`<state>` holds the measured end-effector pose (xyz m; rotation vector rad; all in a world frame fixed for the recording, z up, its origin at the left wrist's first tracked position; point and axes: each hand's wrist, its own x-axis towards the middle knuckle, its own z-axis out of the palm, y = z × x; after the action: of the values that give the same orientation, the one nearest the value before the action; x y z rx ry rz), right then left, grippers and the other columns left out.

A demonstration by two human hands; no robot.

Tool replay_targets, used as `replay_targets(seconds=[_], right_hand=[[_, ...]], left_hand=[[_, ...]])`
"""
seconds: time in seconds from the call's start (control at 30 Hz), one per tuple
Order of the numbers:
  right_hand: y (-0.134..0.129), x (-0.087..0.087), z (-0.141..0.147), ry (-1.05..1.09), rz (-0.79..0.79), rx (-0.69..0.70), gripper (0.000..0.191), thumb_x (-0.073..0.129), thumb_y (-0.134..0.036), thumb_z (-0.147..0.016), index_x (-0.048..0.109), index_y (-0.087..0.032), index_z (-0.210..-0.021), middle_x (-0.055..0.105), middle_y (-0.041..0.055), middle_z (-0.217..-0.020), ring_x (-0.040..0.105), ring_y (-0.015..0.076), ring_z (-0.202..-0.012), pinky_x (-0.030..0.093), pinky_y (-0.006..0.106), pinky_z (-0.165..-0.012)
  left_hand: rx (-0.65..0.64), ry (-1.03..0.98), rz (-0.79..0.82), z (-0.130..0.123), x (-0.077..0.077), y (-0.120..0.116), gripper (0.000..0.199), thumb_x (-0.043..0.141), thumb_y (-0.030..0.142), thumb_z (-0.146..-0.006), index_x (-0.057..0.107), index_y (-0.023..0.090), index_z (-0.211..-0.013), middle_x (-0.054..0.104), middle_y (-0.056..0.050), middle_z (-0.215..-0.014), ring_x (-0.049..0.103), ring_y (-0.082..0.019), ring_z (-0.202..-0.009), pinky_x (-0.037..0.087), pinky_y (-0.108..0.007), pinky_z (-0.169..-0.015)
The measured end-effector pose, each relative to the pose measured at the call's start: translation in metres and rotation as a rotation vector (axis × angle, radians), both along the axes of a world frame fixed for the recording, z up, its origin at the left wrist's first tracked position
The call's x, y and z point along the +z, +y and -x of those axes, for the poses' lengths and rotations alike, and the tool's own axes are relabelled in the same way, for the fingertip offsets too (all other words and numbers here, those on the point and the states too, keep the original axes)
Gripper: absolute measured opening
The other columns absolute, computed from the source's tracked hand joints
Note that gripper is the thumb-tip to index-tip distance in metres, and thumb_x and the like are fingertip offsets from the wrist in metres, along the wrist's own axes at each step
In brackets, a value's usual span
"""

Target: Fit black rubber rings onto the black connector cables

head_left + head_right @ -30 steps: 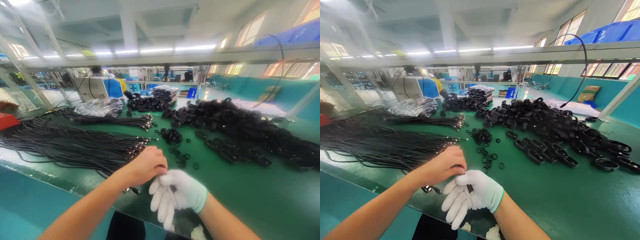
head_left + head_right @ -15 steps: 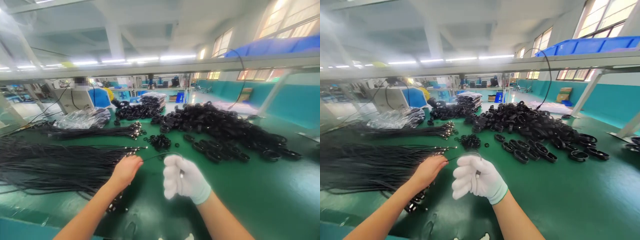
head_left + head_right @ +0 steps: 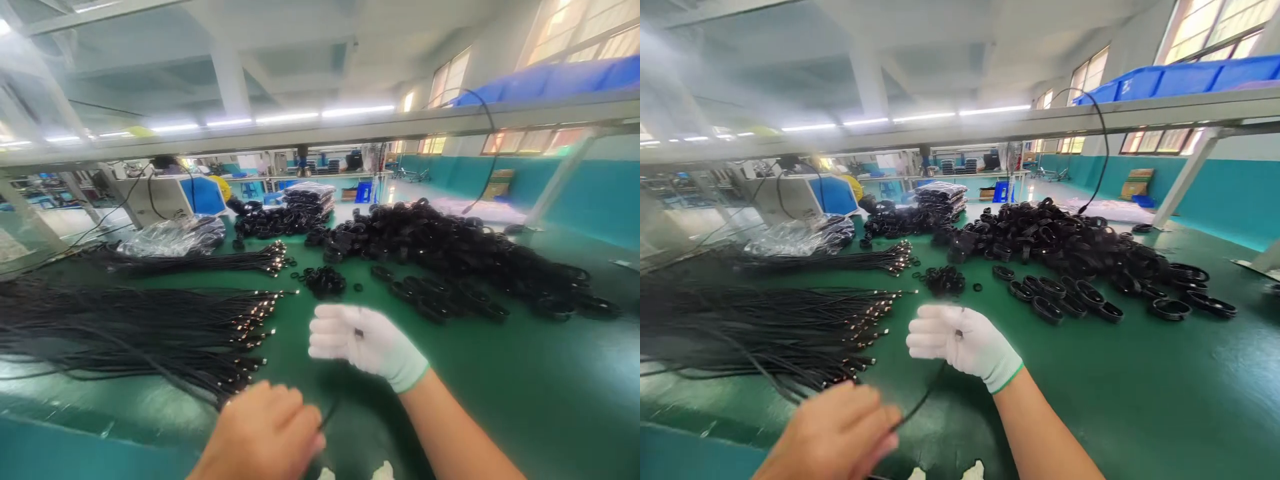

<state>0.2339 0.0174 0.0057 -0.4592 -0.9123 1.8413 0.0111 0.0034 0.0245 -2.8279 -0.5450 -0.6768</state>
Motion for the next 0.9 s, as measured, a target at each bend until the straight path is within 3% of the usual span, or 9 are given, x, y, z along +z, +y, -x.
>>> replay_targets(seconds=[0.07,0.13,0.23,0.43,0.53,0.63,0.77,0.83,0.9], right_hand=[[-0.005,-0.005,0.011,-0.012,0.032,0.15,0.036,0.06,-0.038,-0.083,0.057,-0.011,-0.106,0.066,0.0107,-0.091,0.065,0.0214,-0.084,0.04,0.05,-0.092],[-0.01,-0.008,0.021,0.002,0.058,0.299,0.046,0.066,-0.039,-0.078,0.056,-0.009,-0.111,0.067,0.0179,-0.1,0.066,0.029,-0.093,0.039,0.055,-0.092],[-0.016,-0.009,0.031,0.037,0.101,0.407,0.049,0.066,-0.037,-0.078,0.054,-0.008,-0.115,0.065,0.0216,-0.107,0.064,0.0323,-0.1,0.037,0.059,-0.092],[-0.019,-0.015,0.042,0.095,0.136,0.385,0.048,0.066,-0.032,-0.078,0.054,-0.005,-0.116,0.066,0.02,-0.104,0.063,0.0348,-0.1,0.038,0.064,-0.088],[-0.017,-0.011,0.04,0.155,0.126,0.283,0.048,0.068,-0.035,-0.077,0.053,-0.011,-0.116,0.067,0.0113,-0.094,0.066,0.0297,-0.092,0.041,0.061,-0.087],[-0.013,-0.002,0.031,0.193,0.11,0.122,0.036,0.066,-0.035,-0.079,0.055,-0.017,-0.108,0.062,0.001,-0.079,0.065,0.0205,-0.08,0.043,0.056,-0.088],[-0.005,0.007,0.023,0.27,0.071,-0.034,0.016,0.061,-0.031,-0.084,0.057,-0.018,-0.092,0.057,-0.0026,-0.071,0.059,0.0132,-0.066,0.045,0.049,-0.088],[-0.003,0.005,0.025,0.254,0.078,-0.092,0.016,0.061,-0.03,-0.084,0.057,-0.017,-0.093,0.06,-0.0009,-0.075,0.06,0.014,-0.068,0.045,0.048,-0.088],[-0.003,0.0,0.03,0.188,0.1,-0.124,0.024,0.065,-0.03,-0.081,0.057,-0.016,-0.099,0.064,0.0033,-0.083,0.063,0.0175,-0.078,0.044,0.049,-0.09]], left_hand=[[0.148,-0.021,0.113,-0.002,0.032,0.015,0.024,0.046,0.035,-0.09,0.063,0.026,-0.076,0.059,0.002,-0.065,0.052,-0.013,-0.059,0.035,-0.026,-0.055],[0.201,0.005,0.283,-0.007,0.053,0.032,0.019,0.052,0.035,-0.088,0.066,0.027,-0.077,0.062,0.003,-0.071,0.056,-0.012,-0.066,0.037,-0.023,-0.059],[0.184,-0.013,0.505,-0.015,0.063,0.053,0.012,0.059,0.029,-0.083,0.067,0.025,-0.075,0.063,0.006,-0.072,0.056,-0.01,-0.069,0.038,-0.021,-0.062],[0.154,-0.115,0.693,-0.027,0.04,0.073,0.011,0.061,0.028,-0.079,0.067,0.021,-0.073,0.064,0.005,-0.072,0.056,-0.011,-0.068,0.04,-0.02,-0.063],[0.16,-0.112,0.789,-0.026,0.017,0.085,0.021,0.05,0.028,-0.086,0.066,0.019,-0.076,0.066,0.003,-0.076,0.058,-0.012,-0.073,0.042,-0.02,-0.066],[0.247,-0.092,0.773,-0.02,-0.014,0.085,0.031,0.039,0.026,-0.09,0.063,0.017,-0.074,0.064,0.001,-0.073,0.058,-0.014,-0.071,0.043,-0.022,-0.064],[0.369,0.071,0.611,-0.014,-0.042,0.047,0.024,0.039,0.021,-0.09,0.062,0.02,-0.083,0.066,-0.002,-0.081,0.061,-0.017,-0.075,0.043,-0.025,-0.067],[0.365,0.261,0.526,-0.015,-0.038,0.021,0.021,0.04,0.016,-0.088,0.061,0.021,-0.092,0.067,-0.003,-0.089,0.063,-0.02,-0.077,0.045,-0.027,-0.067],[0.339,0.42,0.459,-0.019,-0.022,0.002,0.021,0.041,0.013,-0.086,0.059,0.02,-0.092,0.066,-0.005,-0.089,0.064,-0.022,-0.073,0.045,-0.03,-0.063]])
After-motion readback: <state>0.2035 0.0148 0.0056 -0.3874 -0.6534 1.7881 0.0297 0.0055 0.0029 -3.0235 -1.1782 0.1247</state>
